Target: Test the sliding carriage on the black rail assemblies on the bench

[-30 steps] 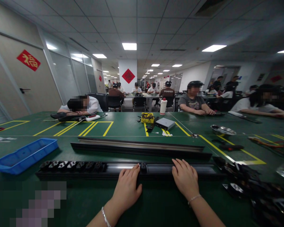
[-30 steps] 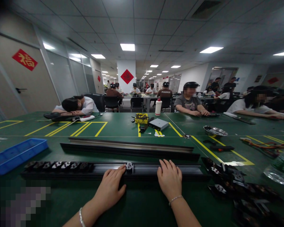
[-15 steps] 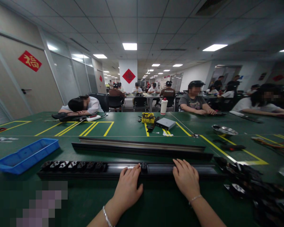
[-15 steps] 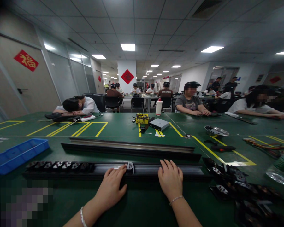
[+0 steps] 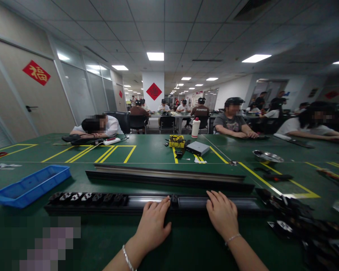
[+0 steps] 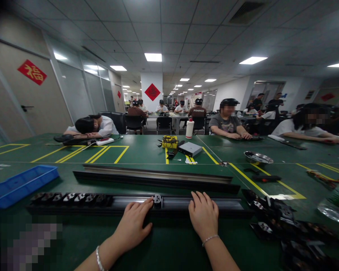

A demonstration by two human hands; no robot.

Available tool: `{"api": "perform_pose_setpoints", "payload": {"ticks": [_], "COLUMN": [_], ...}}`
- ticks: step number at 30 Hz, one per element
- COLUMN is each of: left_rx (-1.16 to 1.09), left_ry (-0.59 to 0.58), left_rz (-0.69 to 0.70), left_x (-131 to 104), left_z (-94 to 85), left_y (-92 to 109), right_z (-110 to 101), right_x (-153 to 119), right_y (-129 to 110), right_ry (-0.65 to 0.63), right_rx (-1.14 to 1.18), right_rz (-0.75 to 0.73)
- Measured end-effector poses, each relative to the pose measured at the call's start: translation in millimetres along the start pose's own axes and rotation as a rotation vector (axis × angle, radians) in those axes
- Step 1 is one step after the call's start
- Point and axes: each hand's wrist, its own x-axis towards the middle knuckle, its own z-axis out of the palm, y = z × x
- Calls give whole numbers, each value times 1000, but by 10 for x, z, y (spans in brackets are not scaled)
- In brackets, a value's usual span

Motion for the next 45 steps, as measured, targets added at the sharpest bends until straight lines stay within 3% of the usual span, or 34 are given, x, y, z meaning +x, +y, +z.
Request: {"api": "perform_pose_setpoints", "payload": {"ticks": [9, 29, 45], "left_rx": [42, 3, 19], "left_ry": [-56, -88, -108], "left_rz": [7, 49, 11], "left_x": [68, 103, 122], "left_z": [-6, 15, 15], "left_y": [55, 50, 105], "right_z": [81, 32, 27], "right_x": [3, -14, -186], "right_y": [30, 11, -301], "right_ry": [61, 46, 32], "right_rx": [11, 29, 217], "right_rz": [-12, -23, -407]}}
